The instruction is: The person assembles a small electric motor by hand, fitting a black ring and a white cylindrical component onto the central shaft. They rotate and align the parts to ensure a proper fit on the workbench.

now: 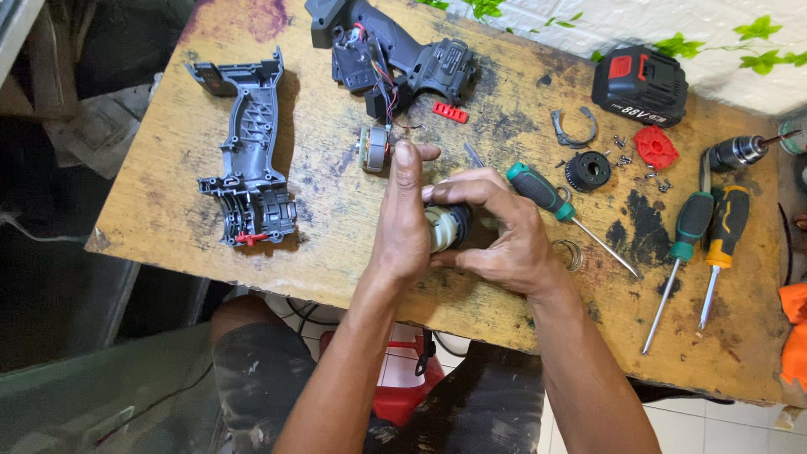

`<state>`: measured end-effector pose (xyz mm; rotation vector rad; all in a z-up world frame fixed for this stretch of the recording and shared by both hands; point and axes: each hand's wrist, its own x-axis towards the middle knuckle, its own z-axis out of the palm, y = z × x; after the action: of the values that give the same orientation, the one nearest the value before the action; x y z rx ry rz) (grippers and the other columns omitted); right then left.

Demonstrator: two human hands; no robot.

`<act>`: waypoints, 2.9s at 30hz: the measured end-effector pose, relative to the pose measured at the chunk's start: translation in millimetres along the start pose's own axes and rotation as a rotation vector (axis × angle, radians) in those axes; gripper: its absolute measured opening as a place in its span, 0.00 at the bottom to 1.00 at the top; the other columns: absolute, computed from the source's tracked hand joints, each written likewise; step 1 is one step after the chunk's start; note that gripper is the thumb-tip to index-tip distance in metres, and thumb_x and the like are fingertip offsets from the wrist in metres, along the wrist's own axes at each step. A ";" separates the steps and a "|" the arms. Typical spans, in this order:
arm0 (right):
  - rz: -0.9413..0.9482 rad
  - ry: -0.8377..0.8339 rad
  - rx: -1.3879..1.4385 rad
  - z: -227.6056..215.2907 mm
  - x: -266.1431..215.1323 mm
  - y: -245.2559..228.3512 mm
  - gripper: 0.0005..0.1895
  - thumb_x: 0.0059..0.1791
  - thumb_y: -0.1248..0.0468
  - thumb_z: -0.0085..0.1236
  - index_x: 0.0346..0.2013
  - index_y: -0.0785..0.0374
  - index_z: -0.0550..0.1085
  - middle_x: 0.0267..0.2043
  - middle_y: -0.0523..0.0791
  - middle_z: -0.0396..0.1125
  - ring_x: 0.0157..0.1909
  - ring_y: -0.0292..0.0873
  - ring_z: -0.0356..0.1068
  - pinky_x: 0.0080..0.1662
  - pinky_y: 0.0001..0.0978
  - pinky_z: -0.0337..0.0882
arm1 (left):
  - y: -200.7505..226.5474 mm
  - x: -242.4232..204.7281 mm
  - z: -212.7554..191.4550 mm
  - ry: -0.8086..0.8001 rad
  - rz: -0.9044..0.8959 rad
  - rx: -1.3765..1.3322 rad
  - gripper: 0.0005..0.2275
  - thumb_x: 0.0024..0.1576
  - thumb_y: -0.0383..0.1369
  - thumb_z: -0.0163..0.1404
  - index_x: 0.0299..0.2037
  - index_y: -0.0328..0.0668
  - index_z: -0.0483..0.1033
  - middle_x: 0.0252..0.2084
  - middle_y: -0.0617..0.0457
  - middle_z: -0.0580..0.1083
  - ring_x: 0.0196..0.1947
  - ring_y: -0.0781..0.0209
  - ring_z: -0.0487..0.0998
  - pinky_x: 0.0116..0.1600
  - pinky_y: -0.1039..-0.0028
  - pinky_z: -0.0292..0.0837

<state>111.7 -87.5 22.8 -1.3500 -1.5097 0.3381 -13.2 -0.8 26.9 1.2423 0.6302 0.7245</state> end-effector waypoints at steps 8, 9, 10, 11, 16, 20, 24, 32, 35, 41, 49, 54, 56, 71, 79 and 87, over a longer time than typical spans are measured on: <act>0.043 -0.030 0.022 -0.4 -5.5 2.1 0.33 0.35 0.64 0.81 0.51 0.66 0.74 0.52 0.51 0.72 0.60 0.53 0.71 0.62 0.48 0.67 | -11.4 0.7 6.1 0.106 0.081 0.017 0.31 0.65 0.57 0.22 0.62 0.39 0.64 0.58 0.33 0.67 0.64 0.29 0.66 0.71 0.46 0.54; 0.036 -0.044 0.017 -0.7 -5.6 0.3 0.34 0.35 0.65 0.81 0.51 0.67 0.73 0.53 0.52 0.72 0.61 0.54 0.71 0.62 0.48 0.66 | -11.9 1.0 5.6 0.100 0.066 0.011 0.31 0.66 0.57 0.21 0.62 0.39 0.64 0.59 0.34 0.67 0.65 0.31 0.65 0.72 0.47 0.53; 0.037 -0.046 0.015 -1.2 -6.3 3.1 0.34 0.35 0.65 0.81 0.51 0.67 0.73 0.53 0.52 0.72 0.61 0.54 0.71 0.62 0.48 0.66 | -11.9 2.3 4.3 0.100 0.065 0.009 0.31 0.66 0.57 0.21 0.62 0.39 0.64 0.59 0.34 0.67 0.65 0.31 0.65 0.72 0.47 0.53; 0.044 -0.052 0.019 -1.8 -6.9 5.8 0.33 0.35 0.65 0.80 0.51 0.67 0.73 0.53 0.53 0.71 0.61 0.55 0.70 0.62 0.48 0.66 | -11.7 3.7 3.0 0.081 0.042 -0.014 0.32 0.65 0.57 0.21 0.62 0.38 0.64 0.59 0.33 0.67 0.65 0.33 0.65 0.72 0.48 0.53; 0.082 -0.059 0.040 -3.0 -5.3 2.1 0.32 0.36 0.68 0.79 0.52 0.68 0.73 0.53 0.53 0.71 0.61 0.52 0.70 0.62 0.46 0.66 | -5.5 4.6 0.1 0.046 -0.017 -0.056 0.35 0.64 0.59 0.21 0.62 0.36 0.64 0.60 0.29 0.66 0.63 0.30 0.65 0.71 0.47 0.53; 0.088 -0.059 0.101 -5.3 -7.2 9.8 0.33 0.35 0.68 0.79 0.51 0.70 0.72 0.53 0.55 0.70 0.61 0.52 0.70 0.63 0.46 0.66 | -1.0 5.2 -1.2 0.034 -0.053 -0.065 0.36 0.62 0.61 0.22 0.63 0.36 0.63 0.61 0.27 0.66 0.62 0.27 0.67 0.70 0.44 0.53; 0.060 -0.054 0.170 -4.0 -7.7 19.1 0.35 0.34 0.70 0.79 0.51 0.71 0.70 0.53 0.57 0.69 0.60 0.54 0.68 0.62 0.47 0.66 | 3.1 6.8 -2.0 0.027 -0.111 -0.073 0.37 0.60 0.63 0.25 0.63 0.38 0.62 0.60 0.26 0.68 0.65 0.23 0.66 0.71 0.44 0.53; 0.039 -0.049 0.184 -3.0 -6.2 17.5 0.33 0.36 0.68 0.78 0.50 0.73 0.70 0.52 0.58 0.70 0.59 0.56 0.68 0.60 0.48 0.67 | 10.2 9.0 -4.4 0.005 -0.187 -0.081 0.38 0.56 0.66 0.27 0.65 0.42 0.60 0.57 0.23 0.70 0.64 0.22 0.67 0.69 0.41 0.56; 0.023 -0.036 0.163 -1.7 -5.8 16.5 0.32 0.36 0.66 0.78 0.50 0.72 0.71 0.51 0.57 0.71 0.58 0.55 0.68 0.59 0.48 0.67 | 12.5 10.1 -4.6 -0.007 -0.187 -0.066 0.38 0.56 0.65 0.27 0.64 0.41 0.60 0.57 0.21 0.70 0.64 0.20 0.67 0.68 0.41 0.56; -0.004 -0.028 0.117 -1.5 -2.4 11.2 0.32 0.35 0.64 0.79 0.48 0.73 0.73 0.48 0.58 0.73 0.54 0.57 0.71 0.57 0.51 0.69 | 12.6 9.3 -3.2 -0.003 -0.165 -0.056 0.38 0.57 0.65 0.28 0.63 0.39 0.61 0.54 0.20 0.70 0.63 0.20 0.67 0.68 0.40 0.56; -0.019 -0.033 0.064 -3.8 -3.0 9.0 0.30 0.35 0.62 0.80 0.47 0.69 0.75 0.49 0.58 0.74 0.54 0.59 0.74 0.55 0.52 0.70 | -0.4 8.6 -3.2 -0.021 -0.070 -0.052 0.40 0.59 0.66 0.27 0.63 0.33 0.60 0.60 0.22 0.65 0.67 0.21 0.61 0.69 0.36 0.49; -0.019 -0.017 -0.016 1.7 5.9 -11.9 0.29 0.38 0.61 0.78 0.50 0.65 0.75 0.55 0.55 0.74 0.57 0.57 0.73 0.59 0.51 0.68 | -2.8 -4.5 2.9 -0.031 -0.008 -0.178 0.37 0.62 0.62 0.24 0.64 0.34 0.60 0.56 0.24 0.66 0.62 0.25 0.66 0.66 0.36 0.58; -0.027 -0.024 -0.086 -5.6 3.5 -12.7 0.29 0.39 0.60 0.77 0.51 0.64 0.76 0.56 0.55 0.72 0.58 0.59 0.72 0.60 0.55 0.66 | -34.8 7.7 1.0 -0.071 -0.010 -0.251 0.35 0.62 0.63 0.24 0.66 0.41 0.57 0.49 0.30 0.70 0.52 0.36 0.70 0.51 0.52 0.66; 0.148 0.269 -0.305 -2.0 -16.6 -51.8 0.07 0.47 0.68 0.64 0.40 0.61 0.83 0.37 0.50 0.77 0.39 0.50 0.79 0.42 0.39 0.76 | -41.9 10.5 4.3 0.027 0.197 -0.069 0.32 0.64 0.59 0.18 0.30 0.44 0.68 0.31 0.43 0.79 0.36 0.53 0.81 0.47 0.70 0.72; 0.343 0.309 -0.127 3.8 -17.8 -61.2 0.11 0.43 0.75 0.67 0.40 0.69 0.82 0.37 0.54 0.77 0.36 0.43 0.79 0.39 0.30 0.80 | -34.9 3.2 6.7 0.058 0.268 0.093 0.30 0.64 0.59 0.20 0.29 0.45 0.68 0.32 0.43 0.80 0.39 0.48 0.81 0.50 0.63 0.72; 0.453 0.319 -0.159 3.8 -21.1 -57.1 0.10 0.45 0.73 0.65 0.40 0.65 0.83 0.36 0.49 0.78 0.35 0.37 0.77 0.38 0.28 0.79 | -36.1 5.1 6.4 0.040 0.324 0.162 0.29 0.65 0.56 0.22 0.30 0.43 0.68 0.31 0.36 0.74 0.37 0.39 0.77 0.49 0.56 0.71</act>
<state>72.9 -122.6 54.1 -1.7801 -0.9762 0.2706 0.1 -6.5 -7.2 1.5026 0.5336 0.9837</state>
